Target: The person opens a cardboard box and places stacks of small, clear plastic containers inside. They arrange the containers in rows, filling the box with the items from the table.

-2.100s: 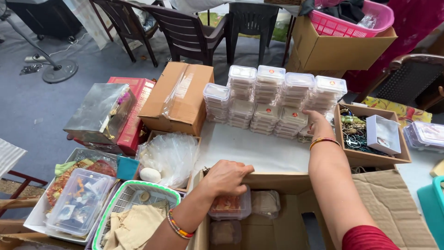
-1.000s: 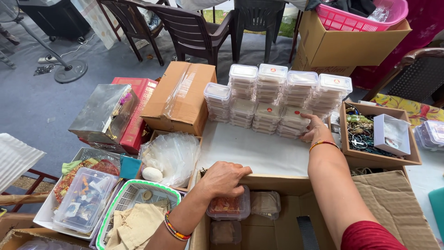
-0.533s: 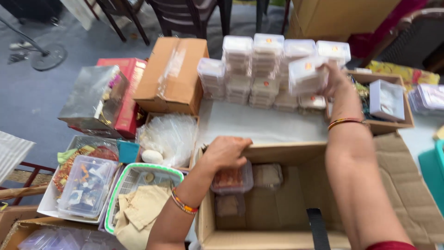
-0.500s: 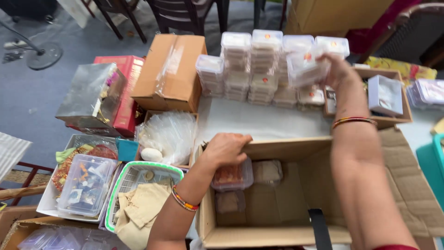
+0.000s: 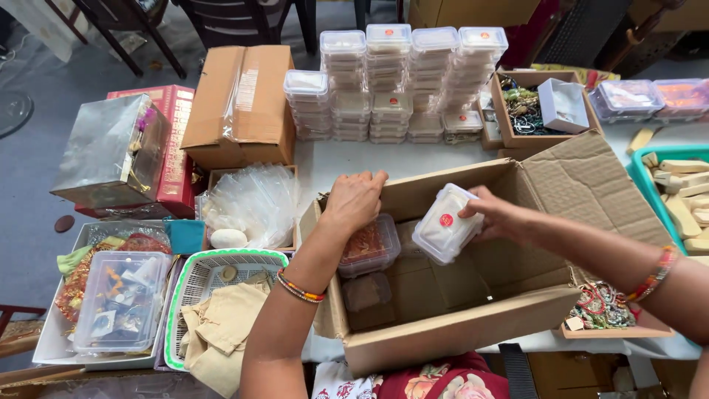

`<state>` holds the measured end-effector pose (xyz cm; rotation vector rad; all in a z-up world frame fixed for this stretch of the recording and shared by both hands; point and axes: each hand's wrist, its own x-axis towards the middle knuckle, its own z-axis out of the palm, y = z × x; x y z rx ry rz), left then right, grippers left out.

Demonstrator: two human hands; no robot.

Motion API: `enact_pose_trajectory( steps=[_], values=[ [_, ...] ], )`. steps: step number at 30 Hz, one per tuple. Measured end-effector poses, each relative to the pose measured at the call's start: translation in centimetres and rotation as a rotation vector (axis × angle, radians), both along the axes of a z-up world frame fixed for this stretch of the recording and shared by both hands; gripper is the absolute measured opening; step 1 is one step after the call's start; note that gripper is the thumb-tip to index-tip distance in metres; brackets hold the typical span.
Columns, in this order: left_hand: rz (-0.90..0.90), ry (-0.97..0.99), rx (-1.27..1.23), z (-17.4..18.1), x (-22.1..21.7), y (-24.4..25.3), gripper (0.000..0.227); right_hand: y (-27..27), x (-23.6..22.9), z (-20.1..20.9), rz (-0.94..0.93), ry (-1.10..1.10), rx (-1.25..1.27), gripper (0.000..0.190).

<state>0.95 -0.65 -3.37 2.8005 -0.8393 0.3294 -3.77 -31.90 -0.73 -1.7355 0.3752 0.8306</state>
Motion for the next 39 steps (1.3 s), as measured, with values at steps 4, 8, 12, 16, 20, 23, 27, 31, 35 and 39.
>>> enact_pose_trajectory(
  steps=[4,8,12,16,20,23,27,31,35,39],
  values=[
    [-0.016,0.026,-0.042,-0.3,0.7,0.2,0.025,-0.4,-0.1,-7.6,-0.239,0.069,0.049,0.076],
    [-0.022,0.083,-0.066,-0.1,0.7,0.0,0.022,0.4,0.6,-12.7,-0.254,-0.023,0.027,0.067],
    [0.0,0.126,-0.033,0.1,0.8,-0.1,0.022,-0.5,2.1,-15.5,-0.169,0.036,-0.037,0.068],
    [-0.021,0.113,-0.009,1.0,0.9,-0.1,0.023,-0.1,3.5,-18.5,-0.089,0.038,-0.041,0.06],
    [-0.035,0.181,0.016,2.3,0.2,-0.1,0.031,2.2,3.5,-16.8,-0.005,0.07,-0.072,0.067],
    [-0.029,0.201,0.027,2.2,-0.3,0.2,0.035,2.2,2.5,-11.5,0.127,0.06,-0.286,0.077],
    [-0.044,0.18,0.001,2.1,-0.4,0.7,0.039,-0.2,0.2,-1.4,0.602,-0.537,-0.809,0.096],
    [-0.048,0.191,-0.002,2.0,-0.6,0.8,0.04,-5.5,-2.7,2.2,0.755,-1.461,-1.112,0.082],
    [-0.057,0.182,0.007,2.6,-0.4,0.8,0.039,-11.8,0.1,-2.6,0.102,-0.621,-0.482,0.079],
    [-0.062,0.197,-0.018,2.8,-0.5,1.1,0.04,-12.3,1.5,-6.7,-0.298,-0.226,0.282,0.077]
  ],
)
